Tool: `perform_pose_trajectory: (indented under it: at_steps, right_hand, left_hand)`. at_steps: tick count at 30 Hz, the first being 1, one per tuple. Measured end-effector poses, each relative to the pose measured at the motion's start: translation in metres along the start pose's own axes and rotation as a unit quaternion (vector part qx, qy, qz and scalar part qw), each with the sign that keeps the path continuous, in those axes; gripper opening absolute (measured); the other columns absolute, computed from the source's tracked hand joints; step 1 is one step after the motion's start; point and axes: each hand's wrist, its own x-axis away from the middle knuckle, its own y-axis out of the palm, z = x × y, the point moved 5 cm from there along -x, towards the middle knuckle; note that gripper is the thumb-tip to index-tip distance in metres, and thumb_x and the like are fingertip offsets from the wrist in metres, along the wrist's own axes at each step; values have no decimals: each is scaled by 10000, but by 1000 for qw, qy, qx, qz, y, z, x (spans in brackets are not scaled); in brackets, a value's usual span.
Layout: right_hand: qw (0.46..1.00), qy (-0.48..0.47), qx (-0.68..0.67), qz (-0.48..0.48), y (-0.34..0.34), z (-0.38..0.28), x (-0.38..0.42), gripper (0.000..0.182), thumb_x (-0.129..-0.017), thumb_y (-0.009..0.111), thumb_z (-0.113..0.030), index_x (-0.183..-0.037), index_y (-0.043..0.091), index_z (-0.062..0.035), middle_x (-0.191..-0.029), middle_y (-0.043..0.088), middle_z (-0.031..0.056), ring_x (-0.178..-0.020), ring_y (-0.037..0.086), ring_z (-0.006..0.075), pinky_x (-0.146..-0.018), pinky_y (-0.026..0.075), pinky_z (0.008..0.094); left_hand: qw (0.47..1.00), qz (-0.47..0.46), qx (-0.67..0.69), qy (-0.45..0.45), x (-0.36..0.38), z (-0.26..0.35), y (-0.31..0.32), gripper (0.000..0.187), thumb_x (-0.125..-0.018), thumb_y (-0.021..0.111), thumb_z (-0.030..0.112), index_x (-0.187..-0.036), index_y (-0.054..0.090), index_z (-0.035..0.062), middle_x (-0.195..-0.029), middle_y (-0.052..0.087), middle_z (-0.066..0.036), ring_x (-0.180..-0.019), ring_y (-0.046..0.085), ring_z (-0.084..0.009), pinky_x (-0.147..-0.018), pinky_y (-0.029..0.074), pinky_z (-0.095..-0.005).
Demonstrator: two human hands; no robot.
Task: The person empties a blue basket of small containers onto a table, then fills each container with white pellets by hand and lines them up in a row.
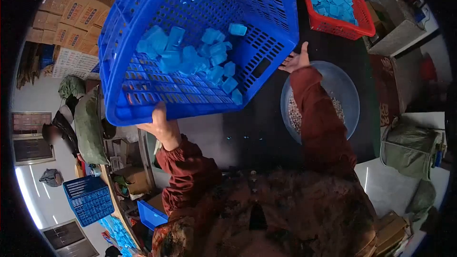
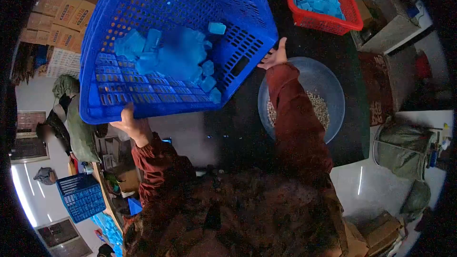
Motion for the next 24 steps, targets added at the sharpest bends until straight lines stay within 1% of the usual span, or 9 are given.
perform_pose_trajectory:
  at_steps: [3, 5, 11, 13, 15, 16, 19, 21, 24]
  right_hand:
    - [993, 71, -85, 41, 14, -8, 5, 1026, -583, 390, -796, -1277, 258, -52, -1342, 222, 181, -1243, 163, 370, -978, 69, 556]
    - [996, 50, -63, 39, 21, -17, 4, 1019, -576, 403, -794, -1282, 269, -71, -1355, 198, 180, -1252, 135, 378, -970, 42, 577]
    - [999, -15, -38, 31, 29, -37, 7, 826, -663, 465, -675, -1248, 344, -105, -1317, 269, 177, -1214, 233, 374, -953, 102, 598]
    - [996, -23, -89, 20, 22, -40, 7, 732, -700, 458, -601, -1251, 346, -133, -1313, 296, 151, -1209, 250, 368, -945, 122, 607]
    - [990, -33, -132, -40, 11, -40, 14, 594, -757, 431, -502, -1245, 363, -169, -1296, 338, 125, -1189, 289, 357, -926, 189, 608]
    - [987, -36, -123, -92, 10, -46, 17, 548, -777, 412, -478, -1235, 378, -178, -1284, 354, 124, -1173, 312, 352, -914, 236, 600]
    - [944, 139, -297, 19, 25, -71, 22, 480, -802, 390, -427, -1204, 405, -165, -1251, 390, 113, -1143, 352, 336, -903, 277, 574]
    - [832, 312, -441, 125, 42, -78, 37, 417, -827, 368, -376, -1174, 431, -152, -1219, 427, 102, -1112, 391, 321, -893, 318, 548]
    - [964, 10, -260, -60, 22, -79, 2, 432, -817, 380, -397, -1174, 433, -160, -1237, 412, 94, -1137, 366, 318, -912, 294, 553]
  left_hand:
    - [999, 23, -25, 5, 15, -17, -27, 498, -657, 581, 6, -1130, 430, -22, -1075, 498, -126, -1002, 454, -222, -879, 368, -361]
    - [877, -116, -433, 175, 22, -36, -40, 513, -696, 583, 25, -1174, 397, -8, -1137, 478, -135, -1040, 449, -227, -895, 361, -367]
    - [990, -79, -117, 2, 45, -33, -48, 426, -723, 573, -3, -1128, 442, -13, -1118, 497, -128, -951, 514, -260, -856, 401, -357]
    - [752, -188, -542, 324, 64, -16, -47, 507, -781, 560, 99, -1234, 344, 30, -1226, 415, -131, -1069, 443, -288, -930, 341, -374]
    - [667, -360, -599, -260, 63, -40, -88, 471, -830, 504, 112, -1253, 312, 35, -1231, 409, -129, -1088, 428, -274, -941, 331, -383]
    - [676, -353, -595, -253, 69, -56, -99, 471, -830, 504, 112, -1253, 312, 35, -1231, 409, -129, -1088, 428, -274, -941, 331, -383]
    - [951, -244, 23, -190, 98, -131, -148, 426, -897, 375, 192, -1263, 263, 7, -1253, 351, -133, -1100, 376, -257, -903, 341, -332]
    - [635, -335, -695, -39, 52, -144, -115, 388, -793, 549, 104, -1150, 430, 12, -1060, 495, -104, -857, 504, -232, -799, 415, -300]
    - [695, -229, -645, 219, 39, -87, -88, 352, -816, 517, 128, -1145, 444, 29, -1105, 478, -91, -940, 488, -214, -807, 420, -325]
